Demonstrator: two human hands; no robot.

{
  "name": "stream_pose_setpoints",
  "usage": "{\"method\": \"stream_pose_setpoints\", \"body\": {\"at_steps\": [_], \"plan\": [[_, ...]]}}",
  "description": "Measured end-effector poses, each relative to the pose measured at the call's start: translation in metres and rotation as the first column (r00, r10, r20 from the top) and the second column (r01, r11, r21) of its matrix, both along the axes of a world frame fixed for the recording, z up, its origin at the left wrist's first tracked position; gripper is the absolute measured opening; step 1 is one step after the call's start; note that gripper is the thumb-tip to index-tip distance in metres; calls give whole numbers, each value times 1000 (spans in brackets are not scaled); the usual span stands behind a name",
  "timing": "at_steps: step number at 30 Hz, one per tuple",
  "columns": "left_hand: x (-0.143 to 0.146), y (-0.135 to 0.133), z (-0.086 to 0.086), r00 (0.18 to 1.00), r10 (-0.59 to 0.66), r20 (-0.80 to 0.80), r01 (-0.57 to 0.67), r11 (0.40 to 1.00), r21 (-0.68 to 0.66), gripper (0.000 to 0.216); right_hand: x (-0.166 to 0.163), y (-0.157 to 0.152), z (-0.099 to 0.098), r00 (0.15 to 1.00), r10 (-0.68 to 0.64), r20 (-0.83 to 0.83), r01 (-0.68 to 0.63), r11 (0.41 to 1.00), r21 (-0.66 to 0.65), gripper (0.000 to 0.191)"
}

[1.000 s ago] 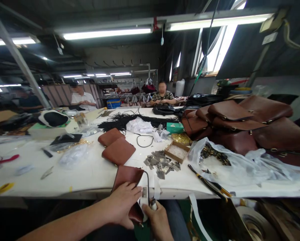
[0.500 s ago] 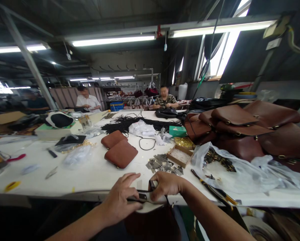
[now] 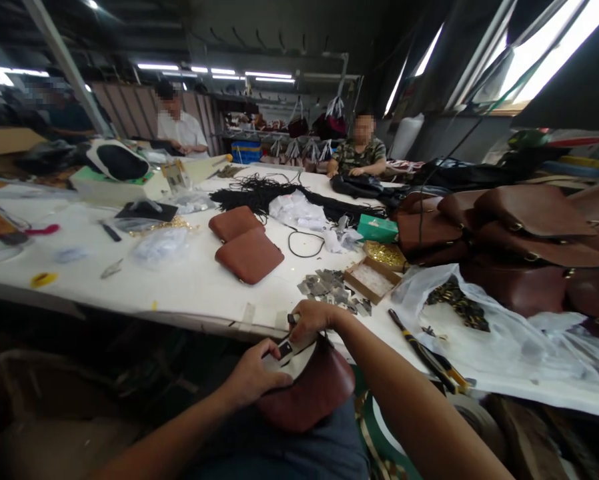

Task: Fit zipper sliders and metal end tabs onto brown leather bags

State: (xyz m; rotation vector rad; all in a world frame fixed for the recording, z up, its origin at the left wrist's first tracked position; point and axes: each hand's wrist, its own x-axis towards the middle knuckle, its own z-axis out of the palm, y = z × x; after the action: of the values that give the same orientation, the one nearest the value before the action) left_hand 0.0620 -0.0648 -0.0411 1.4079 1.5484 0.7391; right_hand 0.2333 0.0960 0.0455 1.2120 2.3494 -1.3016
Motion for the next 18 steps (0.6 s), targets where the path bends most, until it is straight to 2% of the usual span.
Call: {"method": "stream_pose_setpoints", "body": {"at_steps": [3,6,9,12,15,18], "plan": [[2,2,-14,999,42,-33,-42,999,9,45,-18,11,-10,998,30,59,-32,999,43,21],[0,3,-18,997,50,-61,-48,998,43,41,-27,17,-18,995,55,82,-62,995,81,18],[-6,4,-19,997,26,-69,-22,998,54,33,-27,21,-22,994,76,76,-81,995,62,19],[-11,7,-21,1000,8,-24,-8,1000,18,30,-22,26,-28,995,81,65,-83,996,38,23],[-10,13,-23,999,34,25,-33,998,-45,37,-20,34,-35,995,74,62,-76,997,29,25],[-4,20,-22,996,85,35,-81,991,-106,39,-22,38,-36,998,50,46,-54,995,83,27]]}}
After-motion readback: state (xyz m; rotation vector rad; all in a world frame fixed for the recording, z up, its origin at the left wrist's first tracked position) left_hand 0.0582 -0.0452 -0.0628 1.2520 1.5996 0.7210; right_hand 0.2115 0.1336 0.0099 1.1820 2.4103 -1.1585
